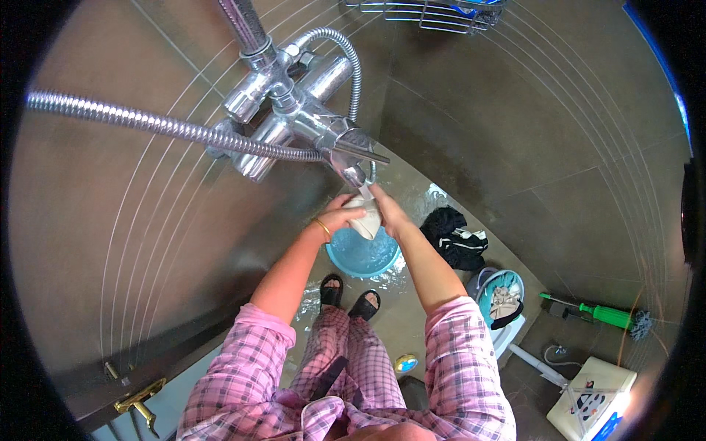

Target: The person hand-washes clothes in a blue plastic basin filled with water. They scrub and rinse a dark garment, then a white garment, and finally a green and white garment, squeezing each item to remove excess water before placing it aside.

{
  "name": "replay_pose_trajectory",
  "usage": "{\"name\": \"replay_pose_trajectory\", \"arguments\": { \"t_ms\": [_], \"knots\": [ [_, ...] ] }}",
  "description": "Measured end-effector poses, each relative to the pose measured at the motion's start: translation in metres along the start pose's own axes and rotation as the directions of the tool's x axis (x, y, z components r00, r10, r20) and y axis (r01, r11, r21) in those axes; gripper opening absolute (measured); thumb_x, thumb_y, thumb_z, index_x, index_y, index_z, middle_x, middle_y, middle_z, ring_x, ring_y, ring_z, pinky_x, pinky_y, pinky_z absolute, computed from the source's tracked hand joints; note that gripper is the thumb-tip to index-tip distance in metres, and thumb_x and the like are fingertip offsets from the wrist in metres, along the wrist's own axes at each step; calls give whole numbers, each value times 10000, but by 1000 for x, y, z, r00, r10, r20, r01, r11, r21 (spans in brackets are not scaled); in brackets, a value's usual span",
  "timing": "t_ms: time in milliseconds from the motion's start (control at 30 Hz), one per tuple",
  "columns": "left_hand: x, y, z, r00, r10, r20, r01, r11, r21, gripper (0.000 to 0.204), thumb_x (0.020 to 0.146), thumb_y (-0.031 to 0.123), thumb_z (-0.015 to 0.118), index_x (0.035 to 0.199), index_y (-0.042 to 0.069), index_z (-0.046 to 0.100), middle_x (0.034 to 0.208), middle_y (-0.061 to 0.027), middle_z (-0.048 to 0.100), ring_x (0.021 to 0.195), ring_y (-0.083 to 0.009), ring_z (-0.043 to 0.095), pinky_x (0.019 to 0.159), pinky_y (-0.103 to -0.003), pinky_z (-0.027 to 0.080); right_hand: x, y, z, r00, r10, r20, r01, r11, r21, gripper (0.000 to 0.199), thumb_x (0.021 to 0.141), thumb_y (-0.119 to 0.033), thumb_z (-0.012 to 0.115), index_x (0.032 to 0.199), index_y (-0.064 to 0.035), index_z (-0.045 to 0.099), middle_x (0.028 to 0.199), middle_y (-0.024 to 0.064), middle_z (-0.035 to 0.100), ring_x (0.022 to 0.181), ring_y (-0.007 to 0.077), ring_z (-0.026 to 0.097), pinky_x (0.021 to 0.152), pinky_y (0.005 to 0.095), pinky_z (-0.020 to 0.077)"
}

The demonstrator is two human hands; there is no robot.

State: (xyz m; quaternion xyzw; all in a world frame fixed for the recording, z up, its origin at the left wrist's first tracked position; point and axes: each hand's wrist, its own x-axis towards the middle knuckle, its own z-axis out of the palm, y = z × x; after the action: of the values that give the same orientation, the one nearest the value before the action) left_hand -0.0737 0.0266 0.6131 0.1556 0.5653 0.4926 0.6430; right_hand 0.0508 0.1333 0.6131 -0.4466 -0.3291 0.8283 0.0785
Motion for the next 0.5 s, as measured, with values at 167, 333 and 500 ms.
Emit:
{"name": "replay_pose_trajectory", "arguments": {
  "t_ms": [167, 333, 500],
  "knots": [
    [18, -35, -8, 990, -93, 104, 137, 791, -596, 351, 840, 142, 584, 1167, 26, 532, 1094, -118, 612, 1028, -240, 596, 913, -389, 483, -12, 14, -9, 988, -146, -44, 151, 972, 180, 590, 778, -84, 637, 1315, -42, 398, 1152, 123, 572, 1018, 232, 579, 849, 342, 484],
    [42, -35, 8, 986, -153, -71, 98, 862, -497, 408, 772, 152, 663, 1140, 13, 556, 1068, -109, 625, 975, -234, 614, 845, -380, 501, -23, 41, -14, 957, -224, -184, 278, 890, 361, 487, 869, -158, 596, 1306, -28, 424, 1155, 125, 579, 1041, 205, 556, 891, 320, 443],
    [60, -18, 8, 971, 186, 151, -238, 796, 556, 531, 775, 227, 696, 1234, 25, 521, 1168, -124, 585, 1032, -220, 579, 867, -324, 471, -20, 54, -25, 921, -243, -305, 312, 928, 202, 441, 909, -407, 558, 1105, -12, 546, 980, 94, 627, 805, 166, 616, 685, 307, 516]
  ]
}}
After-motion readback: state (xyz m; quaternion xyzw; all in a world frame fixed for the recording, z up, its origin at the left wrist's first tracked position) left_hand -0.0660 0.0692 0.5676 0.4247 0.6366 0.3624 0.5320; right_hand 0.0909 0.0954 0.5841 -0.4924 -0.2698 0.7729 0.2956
